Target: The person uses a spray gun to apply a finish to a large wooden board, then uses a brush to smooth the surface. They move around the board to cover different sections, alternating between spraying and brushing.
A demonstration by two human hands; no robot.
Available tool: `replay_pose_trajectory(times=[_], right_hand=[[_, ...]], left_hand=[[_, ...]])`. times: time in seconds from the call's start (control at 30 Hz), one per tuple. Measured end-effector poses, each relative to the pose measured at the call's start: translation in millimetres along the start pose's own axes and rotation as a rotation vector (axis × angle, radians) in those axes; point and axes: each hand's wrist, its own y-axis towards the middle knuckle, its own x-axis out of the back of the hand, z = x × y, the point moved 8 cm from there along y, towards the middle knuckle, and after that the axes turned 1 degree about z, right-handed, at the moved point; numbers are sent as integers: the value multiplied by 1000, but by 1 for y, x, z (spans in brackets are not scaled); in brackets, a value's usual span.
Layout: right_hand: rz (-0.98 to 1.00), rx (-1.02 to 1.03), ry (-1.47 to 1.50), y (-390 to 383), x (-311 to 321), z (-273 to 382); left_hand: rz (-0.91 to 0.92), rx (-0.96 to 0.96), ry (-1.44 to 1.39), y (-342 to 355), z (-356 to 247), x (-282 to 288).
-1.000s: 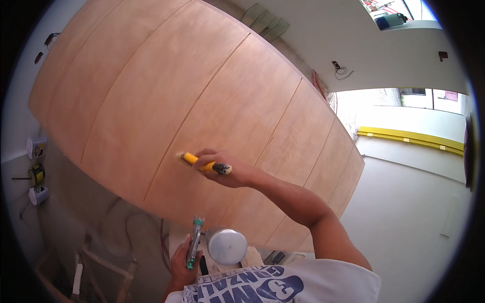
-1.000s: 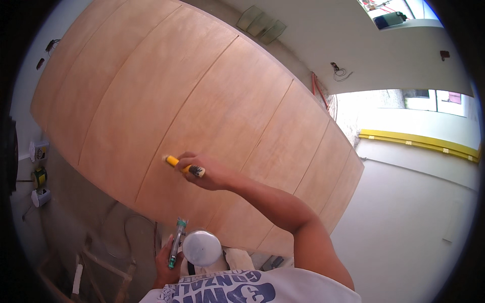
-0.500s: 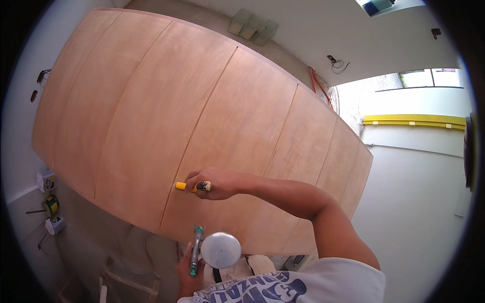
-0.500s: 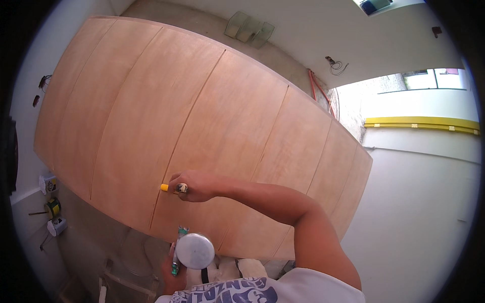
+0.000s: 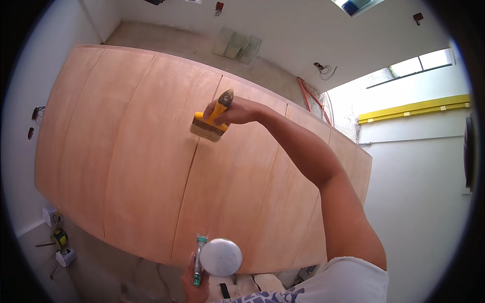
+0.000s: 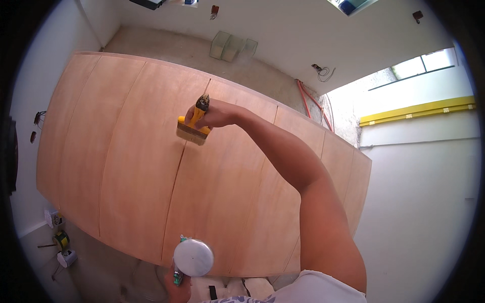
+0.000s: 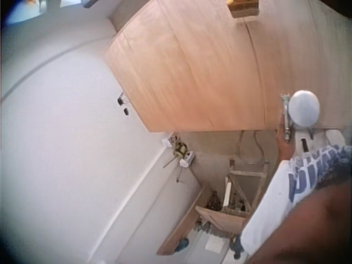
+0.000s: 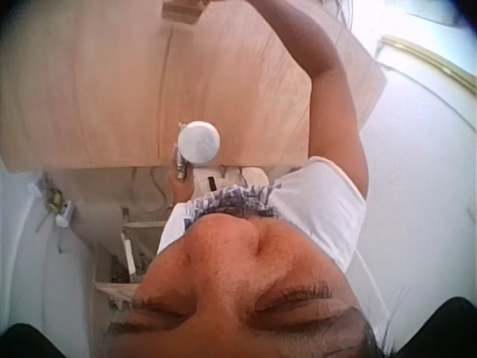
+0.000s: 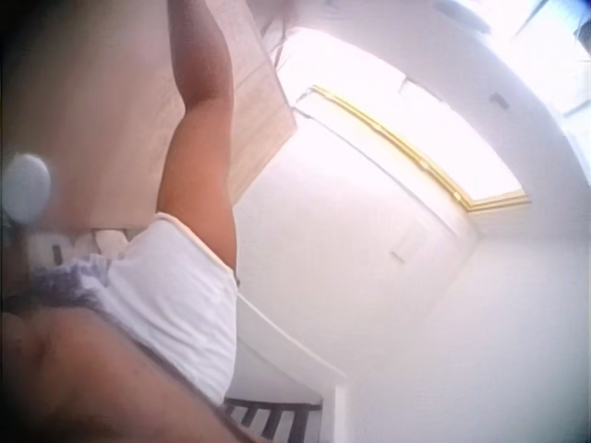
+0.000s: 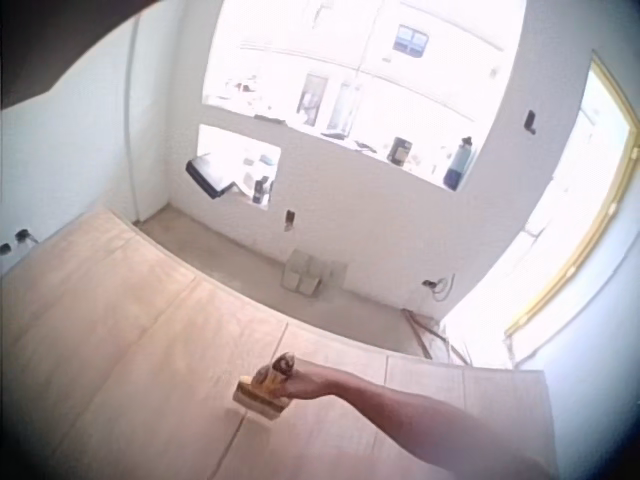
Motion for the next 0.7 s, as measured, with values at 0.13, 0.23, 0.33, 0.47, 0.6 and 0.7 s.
replay_pose_trajectory(times=[0.13, 0.23, 0.33, 0.47, 0.6, 0.7], right_hand=[[-548, -285, -155, 2, 113, -102], [-678, -96, -523, 8, 153, -96], [-380, -130, 451, 25, 120, -75], [-597, -312, -544, 6, 155, -100], [-631, -279, 31, -19, 106, -48], [-91, -33, 220, -60, -30, 6]], left_hand=[[27, -98, 97, 5, -6, 0], [-3, -126, 98, 9, -13, 7], [-44, -100, 73, 8, -11, 15], [-35, -48, -42, 8, -1, 9], [35, -18, 111, 8, -19, 11], [89, -36, 100, 10, -19, -4]])
